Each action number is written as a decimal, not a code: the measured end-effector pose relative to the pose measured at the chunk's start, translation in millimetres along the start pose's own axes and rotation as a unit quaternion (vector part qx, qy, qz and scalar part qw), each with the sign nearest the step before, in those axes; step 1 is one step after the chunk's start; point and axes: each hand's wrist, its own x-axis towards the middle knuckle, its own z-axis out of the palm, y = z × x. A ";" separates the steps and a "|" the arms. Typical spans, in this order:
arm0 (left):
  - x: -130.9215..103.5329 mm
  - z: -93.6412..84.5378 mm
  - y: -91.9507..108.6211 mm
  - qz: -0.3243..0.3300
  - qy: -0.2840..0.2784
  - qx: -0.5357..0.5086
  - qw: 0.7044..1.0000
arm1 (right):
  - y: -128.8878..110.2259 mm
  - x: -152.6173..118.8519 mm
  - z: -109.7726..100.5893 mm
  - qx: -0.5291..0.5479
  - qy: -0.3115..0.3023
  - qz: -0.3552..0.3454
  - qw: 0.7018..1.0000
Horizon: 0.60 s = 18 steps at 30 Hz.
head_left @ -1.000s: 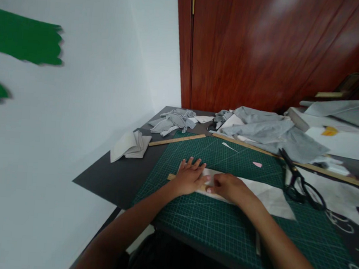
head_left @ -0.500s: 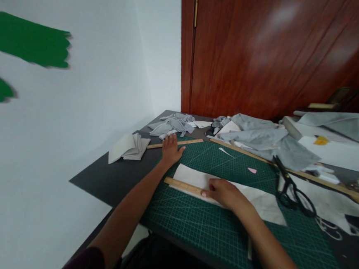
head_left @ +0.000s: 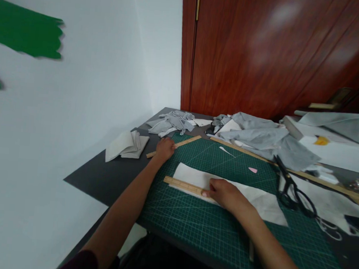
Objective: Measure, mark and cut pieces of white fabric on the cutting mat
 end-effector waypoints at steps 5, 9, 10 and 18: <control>-3.9 0.9 4.5 -0.016 -0.011 -0.029 0.999 | -0.9 0.8 -0.4 0.002 -0.007 0.013 1.000; -11.6 -1.2 14.3 -0.012 -0.006 -0.052 0.999 | -2.1 1.7 -1.8 -0.005 -0.015 0.015 1.000; -13.3 -2.9 17.3 -0.010 -0.002 -0.059 0.998 | -2.7 1.4 -2.6 -0.007 -0.016 0.019 1.000; -24.4 -29.2 51.8 0.132 -0.012 -0.148 0.980 | -33.1 -13.6 -14.5 -0.105 -0.010 0.058 0.993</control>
